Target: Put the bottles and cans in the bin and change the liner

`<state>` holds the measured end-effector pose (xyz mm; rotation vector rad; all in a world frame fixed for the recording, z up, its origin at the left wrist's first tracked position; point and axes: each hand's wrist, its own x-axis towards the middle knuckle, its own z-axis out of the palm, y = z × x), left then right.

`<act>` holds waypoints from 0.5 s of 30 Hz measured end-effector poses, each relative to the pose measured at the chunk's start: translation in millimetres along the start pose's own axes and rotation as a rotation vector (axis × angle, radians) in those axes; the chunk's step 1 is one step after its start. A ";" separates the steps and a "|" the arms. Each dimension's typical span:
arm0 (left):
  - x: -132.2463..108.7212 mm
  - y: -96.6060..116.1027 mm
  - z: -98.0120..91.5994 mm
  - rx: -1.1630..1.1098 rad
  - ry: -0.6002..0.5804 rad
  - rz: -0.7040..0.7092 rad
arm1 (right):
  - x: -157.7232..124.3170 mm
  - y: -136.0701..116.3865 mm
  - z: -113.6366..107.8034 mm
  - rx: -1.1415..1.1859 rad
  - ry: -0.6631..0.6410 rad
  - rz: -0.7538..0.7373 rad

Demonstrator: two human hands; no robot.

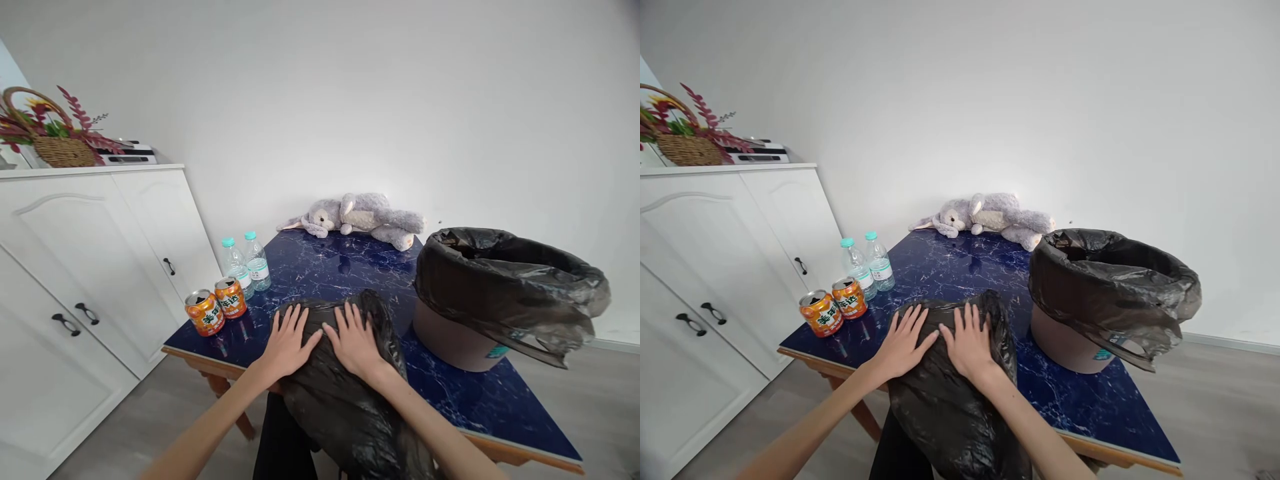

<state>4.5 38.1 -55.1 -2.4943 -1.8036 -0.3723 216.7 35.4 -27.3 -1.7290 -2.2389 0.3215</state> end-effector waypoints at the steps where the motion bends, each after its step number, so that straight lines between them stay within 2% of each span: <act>1: -1.6 -5.3 -4.0 -0.004 -0.004 -0.022 | 1.7 12.7 3.7 -0.025 0.020 0.038; 5: -8.1 -14.5 -23.2 -0.018 0.030 -0.066 | -7.0 47.2 3.6 -0.094 0.094 0.135; 8: -9.6 -7.7 -35.2 -0.062 0.095 0.004 | -19.4 51.9 1.4 -0.105 0.152 0.066; 10: -8.2 -3.5 -39.4 -0.106 0.030 0.121 | -27.3 53.0 1.9 -0.088 0.128 -0.039; 12: -5.5 -3.9 -39.9 -0.125 -0.077 0.193 | -34.1 58.1 2.5 -0.090 0.056 -0.083; 14: -2.8 -9.1 -38.5 -0.112 -0.122 0.151 | -41.0 67.3 0.0 -0.110 -0.003 -0.035; 15: -2.1 -12.7 -38.2 -0.099 -0.105 0.100 | -45.6 72.4 -3.4 -0.114 -0.019 0.003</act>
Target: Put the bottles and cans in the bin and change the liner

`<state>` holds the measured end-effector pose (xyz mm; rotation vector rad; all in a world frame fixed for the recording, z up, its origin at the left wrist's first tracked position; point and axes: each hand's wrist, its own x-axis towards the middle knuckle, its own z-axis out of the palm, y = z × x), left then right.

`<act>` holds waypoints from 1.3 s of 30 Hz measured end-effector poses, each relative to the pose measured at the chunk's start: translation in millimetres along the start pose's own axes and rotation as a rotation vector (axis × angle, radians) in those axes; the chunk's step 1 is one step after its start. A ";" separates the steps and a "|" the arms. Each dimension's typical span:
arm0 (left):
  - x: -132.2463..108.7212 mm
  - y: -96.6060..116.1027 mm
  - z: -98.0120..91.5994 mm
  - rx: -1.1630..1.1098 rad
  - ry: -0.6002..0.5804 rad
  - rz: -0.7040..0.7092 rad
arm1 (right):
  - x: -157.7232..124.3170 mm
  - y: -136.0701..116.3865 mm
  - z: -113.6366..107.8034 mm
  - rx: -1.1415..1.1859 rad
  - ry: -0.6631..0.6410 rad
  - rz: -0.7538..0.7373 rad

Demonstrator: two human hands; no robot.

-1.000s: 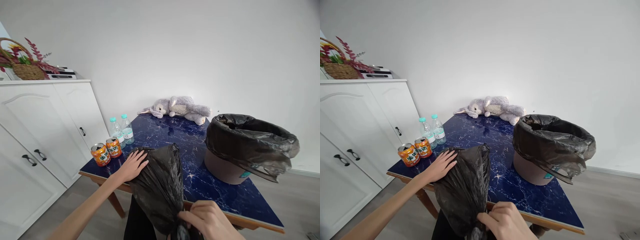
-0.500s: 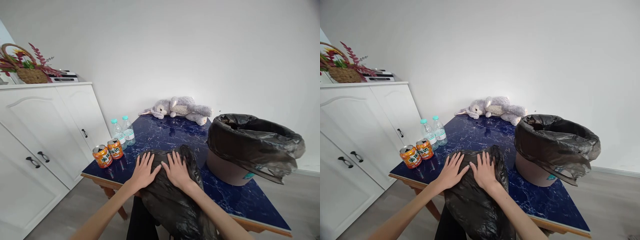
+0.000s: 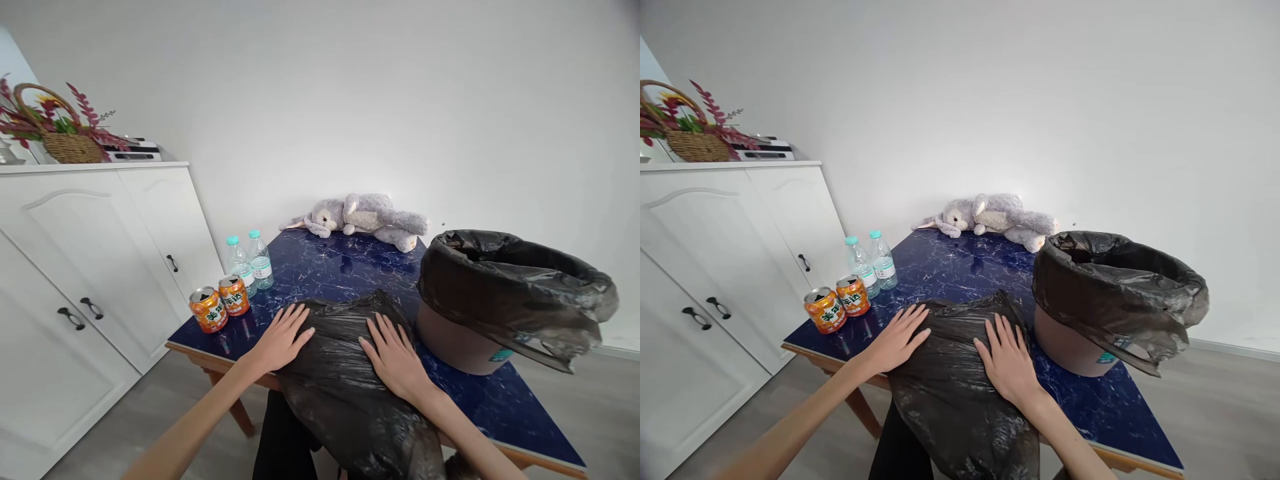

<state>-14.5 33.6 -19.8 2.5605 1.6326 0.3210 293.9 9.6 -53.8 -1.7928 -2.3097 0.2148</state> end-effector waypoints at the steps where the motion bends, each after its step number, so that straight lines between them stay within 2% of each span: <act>1: -0.6 -3.5 -0.9 0.008 0.041 -0.049 | -6.2 5.1 -4.5 0.010 -0.008 0.030; 3: -5.9 -8.5 -6.0 0.000 0.163 -0.090 | -24.3 12.2 -18.8 0.075 -0.016 0.025; 4: -10.7 -9.5 -10.2 -0.020 0.227 -0.076 | -36.3 13.7 -27.7 0.121 -0.017 -0.026; 6: -24.4 -9.0 -20.8 -0.082 0.307 -0.004 | -63.0 12.5 -44.9 0.199 -0.063 -0.224; 7: -32.5 -8.0 -26.3 -0.114 0.305 0.036 | -75.9 10.4 -51.1 0.204 -0.086 -0.348; 8: -40.9 -7.0 -31.4 -0.140 0.277 0.071 | -87.5 7.9 -54.4 0.194 -0.093 -0.470; 10: -56.5 -5.3 -39.2 -0.162 0.170 0.121 | -104.2 3.8 -51.9 0.151 -0.007 -0.649; 13: -72.7 -4.6 -43.8 -0.141 0.038 0.154 | -113.8 6.5 -34.1 0.087 0.163 -0.710; 15: -78.1 -4.0 -43.6 -0.127 0.010 0.173 | -115.1 13.6 -25.5 0.127 0.186 -0.707; 17: -80.1 -2.5 -42.0 -0.121 0.011 0.208 | -115.7 20.5 -27.1 0.296 0.169 -0.634; 18: -80.0 -1.4 -40.7 -0.121 0.022 0.227 | -115.5 22.7 -31.9 0.423 0.149 -0.549; 22: -72.2 5.8 -31.8 -0.152 0.116 0.262 | -101.1 23.1 -64.5 0.920 0.039 0.068; 24: -64.0 10.5 -27.2 -0.205 0.164 0.249 | -83.6 21.9 -77.9 1.060 0.063 0.325; 25: -59.0 12.7 -25.7 -0.244 0.178 0.224 | -73.5 21.5 -82.2 1.100 0.097 0.402; 27: -48.4 16.6 -25.2 -0.328 0.181 0.123 | -54.2 20.1 -86.1 1.120 0.167 0.440; 29: -38.6 19.1 -28.0 -0.375 0.191 -0.016 | -42.0 14.8 -86.6 1.029 0.266 0.366; 31: -30.9 20.9 -33.2 -0.382 0.220 -0.126 | -41.0 2.6 -87.6 0.836 0.424 0.253; 34: -24.5 24.1 -42.3 -0.417 0.247 -0.201 | -57.2 -26.8 -93.5 0.484 0.726 0.028; 35: -23.4 25.4 -45.1 -0.446 0.246 -0.213 | -63.8 -37.0 -95.6 0.380 0.784 -0.076; 37: -21.9 27.7 -50.4 -0.508 0.237 -0.219 | -72.3 -53.1 -96.4 0.215 0.774 -0.290; 39: -20.5 28.2 -56.0 -0.547 0.234 -0.206 | -69.9 -58.9 -88.9 0.108 0.636 -0.426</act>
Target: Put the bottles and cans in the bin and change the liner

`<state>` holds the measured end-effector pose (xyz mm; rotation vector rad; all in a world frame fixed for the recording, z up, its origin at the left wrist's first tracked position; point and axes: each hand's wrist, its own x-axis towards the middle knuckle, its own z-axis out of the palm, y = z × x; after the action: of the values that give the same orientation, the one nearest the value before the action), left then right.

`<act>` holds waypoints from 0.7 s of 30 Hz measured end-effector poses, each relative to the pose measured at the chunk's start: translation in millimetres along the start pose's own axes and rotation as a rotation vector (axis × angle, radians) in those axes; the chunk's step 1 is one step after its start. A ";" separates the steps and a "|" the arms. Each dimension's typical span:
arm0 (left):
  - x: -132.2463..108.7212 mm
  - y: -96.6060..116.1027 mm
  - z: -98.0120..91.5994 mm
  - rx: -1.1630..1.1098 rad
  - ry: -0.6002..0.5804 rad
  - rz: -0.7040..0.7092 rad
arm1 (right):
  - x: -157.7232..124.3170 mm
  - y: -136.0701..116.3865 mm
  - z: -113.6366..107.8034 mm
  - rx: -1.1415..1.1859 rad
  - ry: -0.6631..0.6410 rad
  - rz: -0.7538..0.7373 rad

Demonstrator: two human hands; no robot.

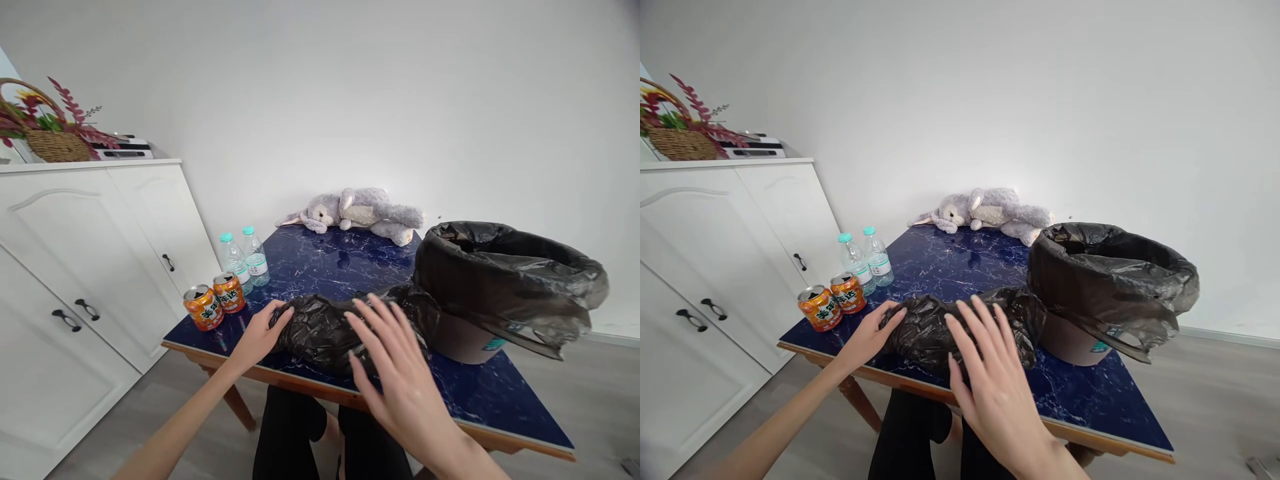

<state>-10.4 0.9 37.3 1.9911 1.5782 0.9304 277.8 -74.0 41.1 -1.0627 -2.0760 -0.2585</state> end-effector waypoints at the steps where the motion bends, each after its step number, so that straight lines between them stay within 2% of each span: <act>1: 1.6 1.3 -3.0 -0.009 -0.002 0.013 | -1.0 3.7 8.7 -0.006 -0.090 -0.021; 3: 5.4 3.0 -12.0 -0.015 -0.010 0.048 | -4.7 21.3 32.1 -0.017 -0.259 0.034; 5: 8.7 3.8 -24.9 -0.013 -0.018 0.075 | -10.7 46.3 56.9 -0.023 -0.432 0.168; 7: 8.6 3.5 -39.3 0.033 0.048 0.096 | -17.8 70.2 75.5 -0.020 -0.557 0.281; 8: 6.4 3.0 -45.9 0.083 0.145 0.120 | -21.1 79.7 81.4 -0.020 -0.579 0.317; 11: -10.5 -0.3 -56.8 0.272 0.585 0.287 | -28.9 94.8 86.7 -0.011 -0.541 0.366; 12: -19.0 -2.1 -56.4 0.313 0.664 0.355 | -30.8 96.1 86.2 -0.002 -0.518 0.369; 13: -28.1 -4.2 -53.9 0.345 0.658 0.414 | -32.3 96.4 85.5 0.006 -0.499 0.369; 14: -37.1 -6.8 -49.5 0.377 0.577 0.452 | -33.7 96.0 85.0 0.013 -0.486 0.364; 17: -56.8 -16.4 -28.5 0.519 0.242 0.427 | -37.3 94.7 86.4 0.010 -0.472 0.355; 19: -61.1 -22.4 -14.2 0.602 0.160 0.380 | -39.2 94.8 88.0 0.001 -0.475 0.361; 21: -60.3 -24.7 -4.9 0.605 0.152 0.367 | -39.8 93.6 86.6 -0.006 -0.460 0.360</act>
<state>-38.1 -51.2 9.2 2.7567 1.7597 0.8060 315.6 3.4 -61.0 -1.5873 -2.2182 0.1774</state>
